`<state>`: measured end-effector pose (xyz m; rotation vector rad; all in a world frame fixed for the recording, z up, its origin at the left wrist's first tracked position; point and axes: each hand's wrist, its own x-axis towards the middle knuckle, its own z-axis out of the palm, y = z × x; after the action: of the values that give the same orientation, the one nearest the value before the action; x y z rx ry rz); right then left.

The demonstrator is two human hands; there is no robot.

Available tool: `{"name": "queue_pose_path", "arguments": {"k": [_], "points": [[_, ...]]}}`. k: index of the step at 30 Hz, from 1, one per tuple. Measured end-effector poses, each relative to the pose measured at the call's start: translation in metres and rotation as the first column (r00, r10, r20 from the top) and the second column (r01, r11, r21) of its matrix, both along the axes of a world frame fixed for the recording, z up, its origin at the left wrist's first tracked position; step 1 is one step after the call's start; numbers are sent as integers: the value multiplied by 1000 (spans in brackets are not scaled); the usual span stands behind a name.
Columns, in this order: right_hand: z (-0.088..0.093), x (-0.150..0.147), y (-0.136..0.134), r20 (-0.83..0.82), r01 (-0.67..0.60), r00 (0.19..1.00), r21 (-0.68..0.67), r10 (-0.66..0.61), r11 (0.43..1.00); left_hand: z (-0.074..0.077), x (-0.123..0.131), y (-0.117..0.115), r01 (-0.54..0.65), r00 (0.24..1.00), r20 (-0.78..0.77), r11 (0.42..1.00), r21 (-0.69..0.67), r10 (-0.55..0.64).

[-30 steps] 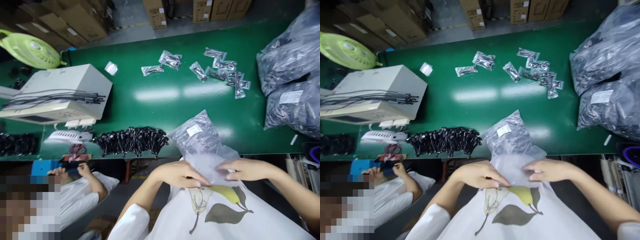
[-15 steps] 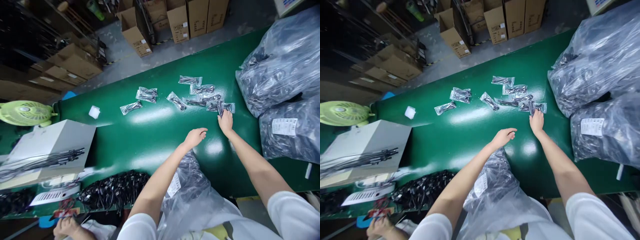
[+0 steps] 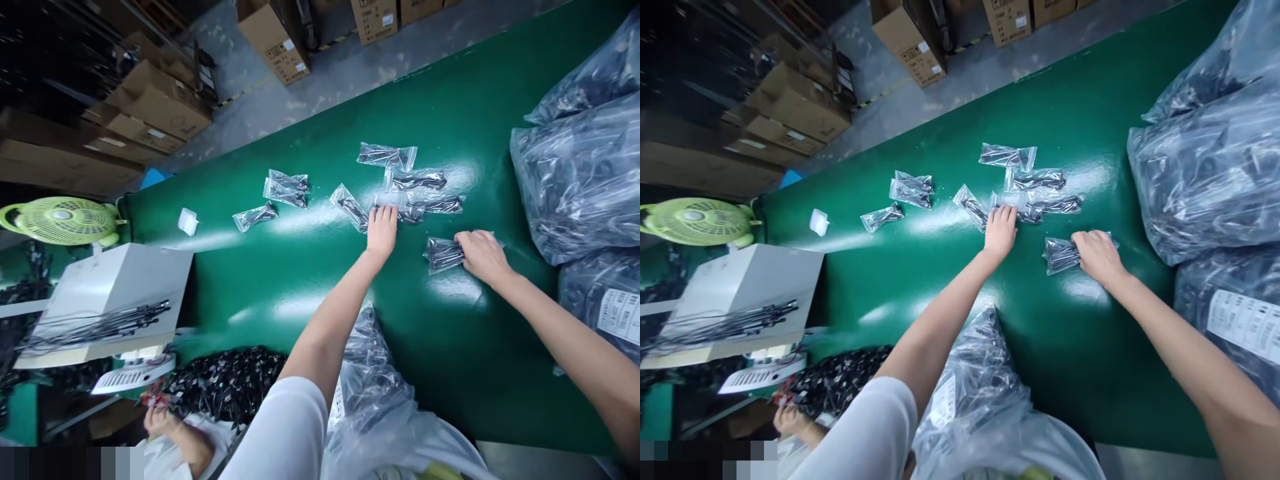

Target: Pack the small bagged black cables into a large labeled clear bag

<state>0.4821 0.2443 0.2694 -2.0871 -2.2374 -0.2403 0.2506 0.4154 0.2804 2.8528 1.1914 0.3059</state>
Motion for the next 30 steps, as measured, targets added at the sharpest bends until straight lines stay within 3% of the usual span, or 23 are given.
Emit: {"name": "queue_pose_path", "arguments": {"k": [2,5,7,9,11,13,15,16,18,20,22,24,27,29,30], "points": [[11,-1,8,-5,-20,1000,67,20,998,-6,-1,10,39,993,-110,998,38,-35],[24,4,42,7,71,997,157,-73,985,-16,-4,-2,132,976,-178,990,40,-123],[26,7,69,25,106,994,148,-111,983,-17,-9,-14,200,970,-147,979,39,-192],[20,9,85,66,44,997,95,-50,995,-10,-11,-14,226,972,-70,973,34,-224],[11,10,83,88,-63,994,60,57,996,3,-4,-1,187,982,29,982,3,-187],[2,10,65,49,-164,986,69,160,984,20,16,22,110,987,127,992,-55,-103],[-4,6,39,-69,-163,983,112,171,980,36,46,45,60,985,166,991,-117,-40],[-6,2,27,-164,-79,981,140,102,987,42,62,55,48,989,144,988,-143,-28],[-6,-12,12,-392,263,900,137,-192,955,48,93,65,29,999,38,983,-180,-22],[-5,-29,15,-552,589,681,21,-482,808,48,113,64,18,998,-52,983,-182,-28],[-2,-48,32,-569,698,553,-83,-609,711,39,117,55,29,997,-58,982,-188,-41],[-1,-62,50,-509,684,579,-123,-637,719,26,103,43,4,1000,-17,970,-242,-8],[-9,-70,55,-400,625,632,-243,-664,741,6,51,23,-98,990,50,897,-431,132],[-21,-65,41,-386,580,620,-360,-683,731,-5,6,3,-91,964,136,768,-634,227],[-26,-63,30,-420,558,595,-398,-686,728,-9,-16,-10,-46,935,200,658,-752,293]]}}
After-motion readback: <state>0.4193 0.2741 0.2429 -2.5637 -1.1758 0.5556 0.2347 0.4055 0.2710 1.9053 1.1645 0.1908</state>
